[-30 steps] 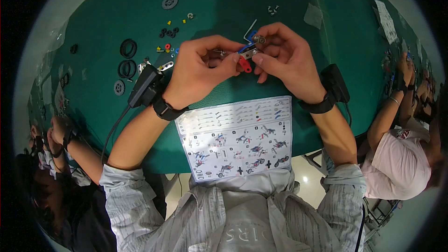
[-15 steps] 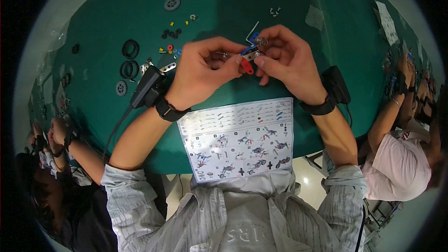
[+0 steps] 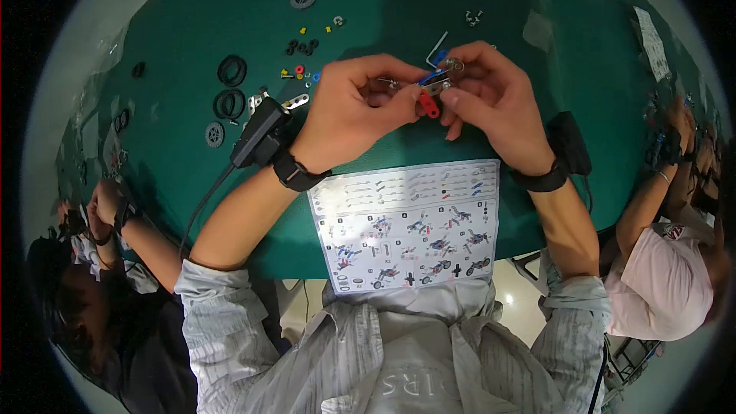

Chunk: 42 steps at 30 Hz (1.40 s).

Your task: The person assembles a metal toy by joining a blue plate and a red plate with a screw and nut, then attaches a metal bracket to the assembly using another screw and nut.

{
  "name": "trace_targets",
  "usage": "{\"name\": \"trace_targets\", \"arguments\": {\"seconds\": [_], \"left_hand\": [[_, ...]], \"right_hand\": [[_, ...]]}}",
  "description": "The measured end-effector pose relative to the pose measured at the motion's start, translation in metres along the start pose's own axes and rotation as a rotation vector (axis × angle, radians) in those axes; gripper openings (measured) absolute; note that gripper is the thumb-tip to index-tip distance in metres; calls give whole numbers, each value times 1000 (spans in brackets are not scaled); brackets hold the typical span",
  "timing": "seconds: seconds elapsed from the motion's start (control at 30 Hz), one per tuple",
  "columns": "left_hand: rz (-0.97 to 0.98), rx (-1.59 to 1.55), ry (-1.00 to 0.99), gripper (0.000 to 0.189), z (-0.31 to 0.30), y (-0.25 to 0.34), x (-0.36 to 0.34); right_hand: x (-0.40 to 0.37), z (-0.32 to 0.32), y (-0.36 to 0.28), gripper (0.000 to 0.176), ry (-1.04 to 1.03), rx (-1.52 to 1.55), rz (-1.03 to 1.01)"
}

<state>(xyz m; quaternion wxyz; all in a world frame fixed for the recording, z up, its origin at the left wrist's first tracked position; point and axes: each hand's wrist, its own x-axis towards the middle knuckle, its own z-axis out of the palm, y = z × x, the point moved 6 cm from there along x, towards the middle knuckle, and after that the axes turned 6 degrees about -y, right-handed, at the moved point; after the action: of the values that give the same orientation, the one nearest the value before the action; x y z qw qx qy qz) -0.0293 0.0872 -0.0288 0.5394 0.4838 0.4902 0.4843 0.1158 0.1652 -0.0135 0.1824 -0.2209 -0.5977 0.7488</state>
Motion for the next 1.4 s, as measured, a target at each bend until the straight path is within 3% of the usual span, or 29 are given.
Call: {"name": "trace_targets", "arguments": {"seconds": [0.4,0.5,0.8,0.9,1.0,1.13,1.23,1.33,1.4], "left_hand": [[1,-37,52,19,-1,1,0],[-17,-34,25,20,-2,0,1],[29,-35,79,20,-2,-2,1],[34,-26,82,19,-3,-4,2],[9,-31,63,19,-2,-4,2],[14,6,49,19,-3,0,1],[94,-45,107,20,-6,4,0],[133,-99,147,20,-10,5,-1],[133,-111,160,20,-11,5,-1]], "right_hand": [[2,-10,-1,25,62,-5,19],[0,-3,1,29,9,-27,141],[-1,1,6,24,-40,-142,151],[-1,-5,1,24,1,-57,194],[-3,-31,-13,26,129,-7,78],[-12,-61,-38,20,396,-362,-40],[-10,-65,-46,16,418,-870,-139],[-9,-63,-47,15,363,-1161,-104],[-9,-63,-46,15,309,-1174,-65]]}}
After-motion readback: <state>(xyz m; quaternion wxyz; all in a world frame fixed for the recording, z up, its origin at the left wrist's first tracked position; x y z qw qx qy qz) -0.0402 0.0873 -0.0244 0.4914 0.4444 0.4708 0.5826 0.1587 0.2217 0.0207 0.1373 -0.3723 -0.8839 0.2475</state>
